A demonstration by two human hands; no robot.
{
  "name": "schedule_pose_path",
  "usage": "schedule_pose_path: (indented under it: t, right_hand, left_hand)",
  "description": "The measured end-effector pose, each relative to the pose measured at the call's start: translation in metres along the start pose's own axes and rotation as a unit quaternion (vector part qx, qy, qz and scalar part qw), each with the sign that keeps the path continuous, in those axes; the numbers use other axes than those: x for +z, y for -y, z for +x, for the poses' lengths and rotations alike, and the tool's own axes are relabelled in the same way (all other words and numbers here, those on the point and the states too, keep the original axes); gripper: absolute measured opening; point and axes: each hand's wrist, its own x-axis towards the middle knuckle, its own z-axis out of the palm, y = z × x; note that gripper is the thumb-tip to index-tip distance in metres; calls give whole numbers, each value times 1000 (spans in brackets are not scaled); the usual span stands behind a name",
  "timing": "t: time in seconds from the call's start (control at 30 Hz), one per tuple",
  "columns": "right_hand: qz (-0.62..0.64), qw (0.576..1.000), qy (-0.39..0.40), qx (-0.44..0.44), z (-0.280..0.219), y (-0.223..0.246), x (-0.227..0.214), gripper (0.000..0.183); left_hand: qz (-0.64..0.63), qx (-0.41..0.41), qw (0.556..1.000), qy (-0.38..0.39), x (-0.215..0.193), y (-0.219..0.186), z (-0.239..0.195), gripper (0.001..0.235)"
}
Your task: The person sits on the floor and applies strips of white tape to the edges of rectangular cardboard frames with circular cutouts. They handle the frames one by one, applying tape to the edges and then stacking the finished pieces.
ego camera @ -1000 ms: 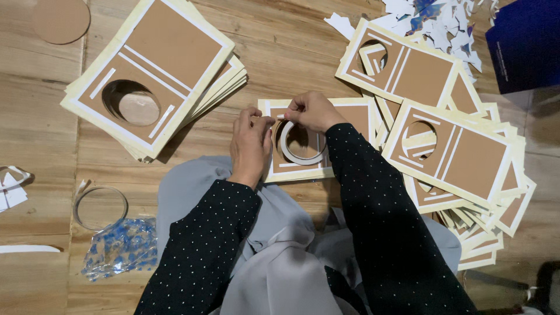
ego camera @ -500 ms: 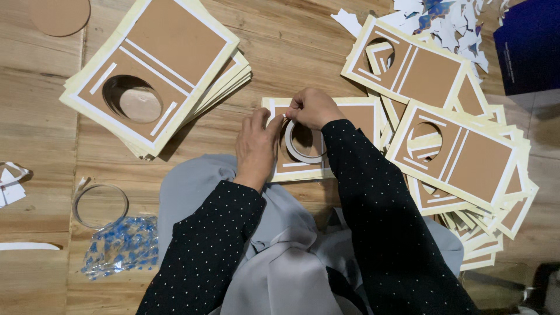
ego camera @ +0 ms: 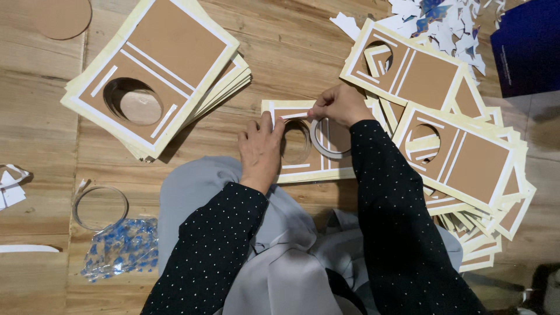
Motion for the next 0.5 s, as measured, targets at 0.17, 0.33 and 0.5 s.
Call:
schedule_pose_path:
  t: [0.17,0.33,0.5]
  right_hand:
    - [105,994,19,25,20,-31,24,12]
    - [111,992,17,51,24,-36,28,15]
    - [47,997,-1,61,31,-44,36,14]
  left_hand:
    - [-15,5,1000,-7,4,2,-1,29]
    - [-7,6,1000,-14,4,1,0,28]
    - [-3,12,1000,-15,-1,1,1,28]
